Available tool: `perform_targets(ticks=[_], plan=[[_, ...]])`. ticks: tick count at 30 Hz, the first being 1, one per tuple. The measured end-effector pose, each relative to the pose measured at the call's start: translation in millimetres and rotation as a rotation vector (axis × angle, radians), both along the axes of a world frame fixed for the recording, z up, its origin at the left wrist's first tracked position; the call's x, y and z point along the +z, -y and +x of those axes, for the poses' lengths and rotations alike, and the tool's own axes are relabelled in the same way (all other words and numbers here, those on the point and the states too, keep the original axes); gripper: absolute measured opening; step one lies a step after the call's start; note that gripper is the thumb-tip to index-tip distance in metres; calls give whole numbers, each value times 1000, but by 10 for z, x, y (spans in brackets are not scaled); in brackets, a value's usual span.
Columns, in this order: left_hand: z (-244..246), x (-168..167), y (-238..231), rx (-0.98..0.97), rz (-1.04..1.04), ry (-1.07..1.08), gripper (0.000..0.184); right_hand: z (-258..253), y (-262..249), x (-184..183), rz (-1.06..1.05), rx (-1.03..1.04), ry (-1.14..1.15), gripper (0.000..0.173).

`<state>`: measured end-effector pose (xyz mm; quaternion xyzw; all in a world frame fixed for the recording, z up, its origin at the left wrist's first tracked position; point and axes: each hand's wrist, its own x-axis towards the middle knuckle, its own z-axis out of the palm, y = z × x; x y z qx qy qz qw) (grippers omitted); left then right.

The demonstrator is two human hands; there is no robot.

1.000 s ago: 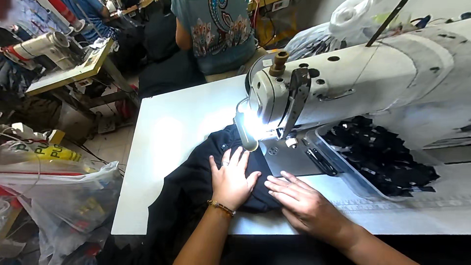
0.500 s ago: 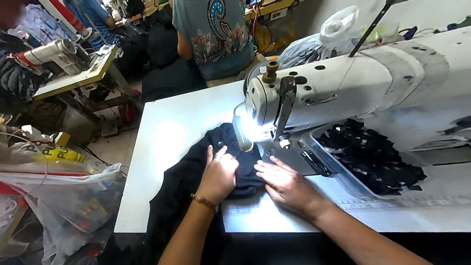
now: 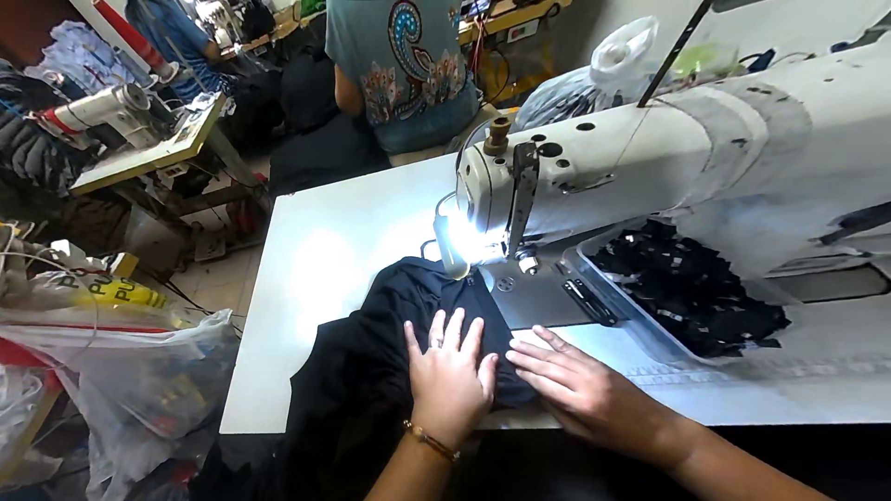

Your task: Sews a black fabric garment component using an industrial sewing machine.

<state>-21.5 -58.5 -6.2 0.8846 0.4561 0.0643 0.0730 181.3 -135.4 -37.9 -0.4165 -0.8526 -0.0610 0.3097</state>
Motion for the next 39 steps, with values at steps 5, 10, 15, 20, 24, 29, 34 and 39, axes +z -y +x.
perform_targets(ticks=[5,10,15,20,24,29,34,39], plan=[[-12,-30,-53,-1,57,-5,50,-50,-122,-6,-1,0,0,24],[20,39,-223,-14,-4,-15,50,-84,-276,0,10,-39,-31,26],[23,71,-328,-19,-29,8,49,-108,-362,-25,15,-57,-59,26],[71,129,-492,-10,-59,-16,49,-149,-551,1,-21,-101,-70,28],[-68,176,-640,-120,-101,134,49,-168,-693,49,-71,-128,-94,28],[-472,123,-605,-451,149,295,27,-133,-773,60,-65,-108,-102,27],[-399,424,-254,-616,243,267,22,-157,-763,96,-18,-101,-85,25],[-139,396,-232,-523,55,514,18,-198,-421,126,51,1,-44,22]])
